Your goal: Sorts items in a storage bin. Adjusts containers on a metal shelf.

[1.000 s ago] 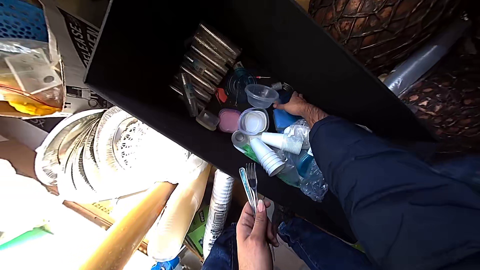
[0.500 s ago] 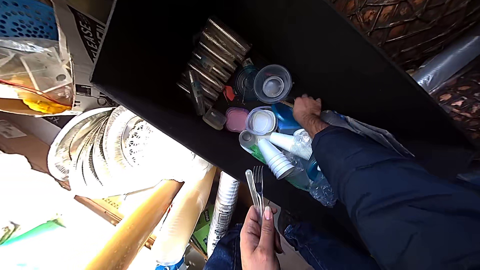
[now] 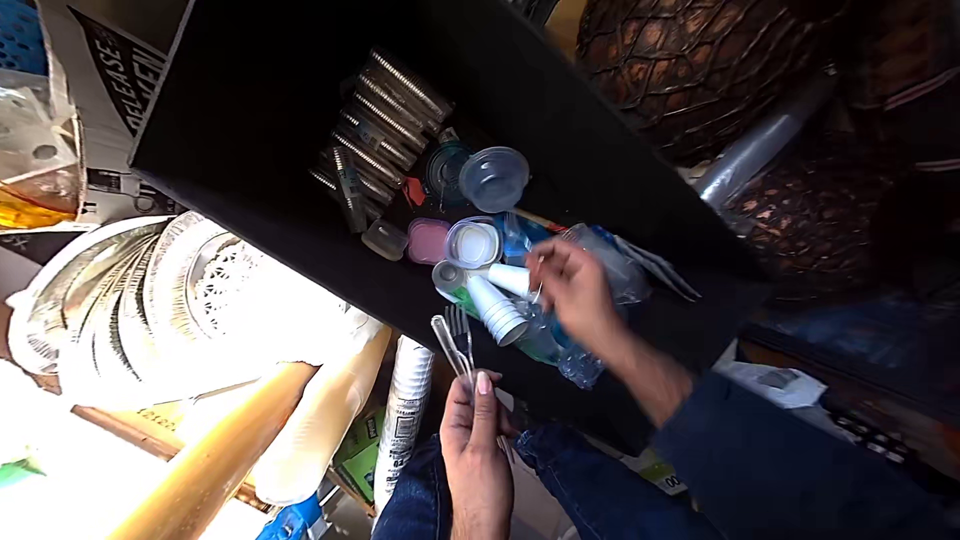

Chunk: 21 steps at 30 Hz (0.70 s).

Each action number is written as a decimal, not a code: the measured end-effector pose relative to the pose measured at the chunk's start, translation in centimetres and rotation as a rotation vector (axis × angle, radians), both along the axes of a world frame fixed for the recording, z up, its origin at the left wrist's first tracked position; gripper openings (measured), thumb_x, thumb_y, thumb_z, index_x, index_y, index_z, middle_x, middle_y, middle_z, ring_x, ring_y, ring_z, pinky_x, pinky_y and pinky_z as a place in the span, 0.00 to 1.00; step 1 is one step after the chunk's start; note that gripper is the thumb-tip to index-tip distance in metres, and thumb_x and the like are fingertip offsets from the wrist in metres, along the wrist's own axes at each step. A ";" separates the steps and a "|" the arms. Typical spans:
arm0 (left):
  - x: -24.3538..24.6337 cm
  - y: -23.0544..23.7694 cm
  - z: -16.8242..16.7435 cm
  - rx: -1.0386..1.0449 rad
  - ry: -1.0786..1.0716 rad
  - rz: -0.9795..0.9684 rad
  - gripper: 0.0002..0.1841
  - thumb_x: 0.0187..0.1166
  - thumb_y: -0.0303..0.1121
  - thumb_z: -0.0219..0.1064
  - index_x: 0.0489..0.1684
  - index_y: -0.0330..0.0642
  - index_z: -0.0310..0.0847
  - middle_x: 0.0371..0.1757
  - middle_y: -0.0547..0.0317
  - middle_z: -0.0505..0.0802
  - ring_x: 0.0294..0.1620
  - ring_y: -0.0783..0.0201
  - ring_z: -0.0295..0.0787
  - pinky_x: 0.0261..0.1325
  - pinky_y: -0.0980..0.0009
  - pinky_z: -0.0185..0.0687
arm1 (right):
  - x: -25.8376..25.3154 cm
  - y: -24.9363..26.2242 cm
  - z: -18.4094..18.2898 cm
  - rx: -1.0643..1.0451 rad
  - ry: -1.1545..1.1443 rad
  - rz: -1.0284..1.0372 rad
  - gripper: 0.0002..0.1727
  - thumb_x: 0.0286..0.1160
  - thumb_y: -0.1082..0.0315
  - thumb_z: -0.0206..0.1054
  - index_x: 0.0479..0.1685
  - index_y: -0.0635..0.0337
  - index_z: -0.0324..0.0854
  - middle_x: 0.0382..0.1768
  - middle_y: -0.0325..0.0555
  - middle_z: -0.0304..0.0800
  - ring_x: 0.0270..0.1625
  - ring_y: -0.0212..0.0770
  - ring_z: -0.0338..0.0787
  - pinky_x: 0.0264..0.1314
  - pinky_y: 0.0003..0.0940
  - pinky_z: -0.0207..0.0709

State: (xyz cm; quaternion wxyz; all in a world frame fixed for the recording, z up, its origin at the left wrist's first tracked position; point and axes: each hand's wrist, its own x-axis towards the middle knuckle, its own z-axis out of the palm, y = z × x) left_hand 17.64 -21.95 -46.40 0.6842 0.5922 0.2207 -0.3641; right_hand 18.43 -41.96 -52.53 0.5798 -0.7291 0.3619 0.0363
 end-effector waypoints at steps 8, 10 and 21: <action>-0.3 -2.0 1.0 -0.055 0.174 -0.018 0.20 0.96 0.33 0.40 0.47 0.34 0.79 0.29 0.56 0.87 0.26 0.67 0.86 0.31 0.74 0.86 | -8.8 7.6 8.5 0.234 -0.084 -0.129 0.11 0.80 0.67 0.71 0.54 0.59 0.94 0.44 0.44 0.91 0.46 0.37 0.91 0.52 0.32 0.90; -0.2 -1.9 0.9 -0.083 0.209 -0.037 0.21 0.96 0.34 0.39 0.52 0.32 0.79 0.33 0.51 0.89 0.29 0.62 0.88 0.33 0.69 0.88 | -9.3 6.6 8.2 0.135 -0.022 -0.104 0.11 0.80 0.64 0.72 0.56 0.52 0.95 0.42 0.39 0.90 0.45 0.33 0.89 0.49 0.29 0.88; 0.2 -1.6 0.2 0.240 -0.001 0.150 0.16 0.95 0.33 0.48 0.34 0.37 0.75 0.21 0.61 0.80 0.16 0.71 0.75 0.19 0.79 0.74 | -4.3 2.3 6.3 -0.135 -0.056 0.370 0.15 0.83 0.56 0.63 0.43 0.53 0.94 0.45 0.38 0.95 0.56 0.35 0.91 0.63 0.41 0.85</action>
